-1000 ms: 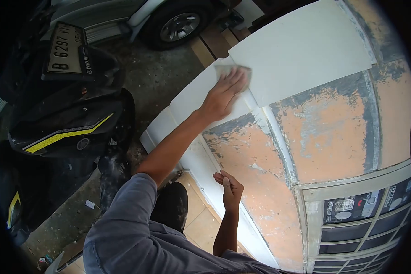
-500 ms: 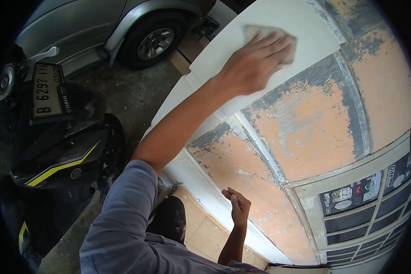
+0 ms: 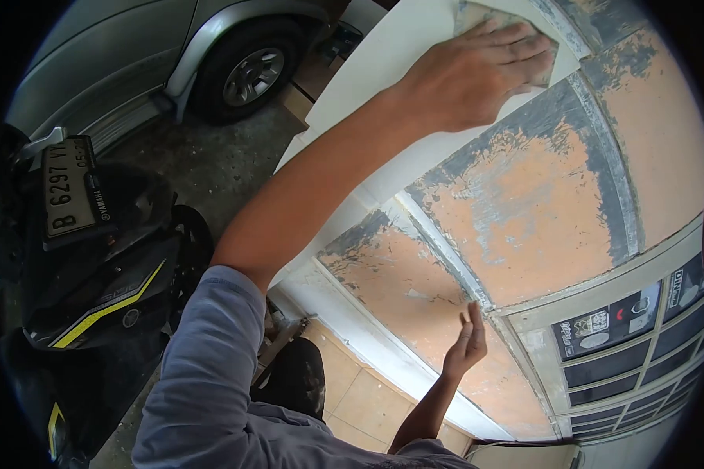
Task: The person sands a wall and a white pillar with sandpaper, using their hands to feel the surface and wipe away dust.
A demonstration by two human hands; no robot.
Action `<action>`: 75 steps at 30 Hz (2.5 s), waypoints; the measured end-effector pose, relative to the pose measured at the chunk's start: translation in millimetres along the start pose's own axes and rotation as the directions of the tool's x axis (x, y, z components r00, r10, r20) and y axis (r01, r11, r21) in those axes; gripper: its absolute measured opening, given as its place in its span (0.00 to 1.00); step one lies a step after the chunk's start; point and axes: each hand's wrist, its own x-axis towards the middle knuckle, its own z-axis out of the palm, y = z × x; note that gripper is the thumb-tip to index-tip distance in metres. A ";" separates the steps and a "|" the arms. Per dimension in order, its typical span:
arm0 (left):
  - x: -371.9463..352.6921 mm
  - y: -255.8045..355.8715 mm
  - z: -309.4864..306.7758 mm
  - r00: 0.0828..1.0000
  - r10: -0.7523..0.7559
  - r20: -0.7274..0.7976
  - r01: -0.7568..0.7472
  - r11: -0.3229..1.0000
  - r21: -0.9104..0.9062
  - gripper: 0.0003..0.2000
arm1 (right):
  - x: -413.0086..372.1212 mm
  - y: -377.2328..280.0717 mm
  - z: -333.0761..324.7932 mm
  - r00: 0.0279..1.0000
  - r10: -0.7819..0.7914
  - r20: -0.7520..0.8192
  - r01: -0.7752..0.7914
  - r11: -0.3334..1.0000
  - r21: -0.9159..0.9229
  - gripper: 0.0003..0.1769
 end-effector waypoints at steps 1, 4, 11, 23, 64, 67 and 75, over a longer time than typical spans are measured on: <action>-5.8 3.4 0.8 1.000 -0.002 -0.001 0.002 1.000 -0.010 0.21 | 13.3 -0.7 -6.5 0.982 -0.084 -0.167 0.061 0.989 -0.133 0.19; -73.8 30.1 -25.2 0.977 -0.174 0.120 0.181 0.982 -0.051 0.19 | 35.0 23.4 -30.9 0.867 -0.345 -0.359 0.136 0.858 -0.495 0.21; -72.3 27.6 -23.4 0.979 -0.142 0.143 0.151 0.987 -0.052 0.22 | 72.6 64.3 -36.7 0.765 -0.546 -0.341 0.035 0.565 -0.825 0.32; -132.7 24.1 -46.6 0.958 -0.174 0.227 0.166 0.985 0.055 0.21 | 71.3 73.7 -38.5 0.696 -0.617 -0.367 0.100 0.590 -0.801 0.25; -70.4 26.1 -26.2 0.964 -0.114 0.239 0.096 0.992 0.086 0.22 | 66.2 83.3 -40.5 0.657 -0.608 -0.447 0.067 0.637 -0.768 0.18; -3.6 23.9 -10.5 0.917 -0.294 0.270 0.294 0.955 0.042 0.22 | 67.9 83.8 -39.6 0.649 -0.623 -0.437 0.073 0.622 -0.779 0.18; -147.4 36.7 -46.8 0.935 -0.107 0.339 0.117 0.993 -0.008 0.23 | 65.3 84.6 -40.3 0.660 -0.604 -0.446 0.058 0.633 -0.772 0.18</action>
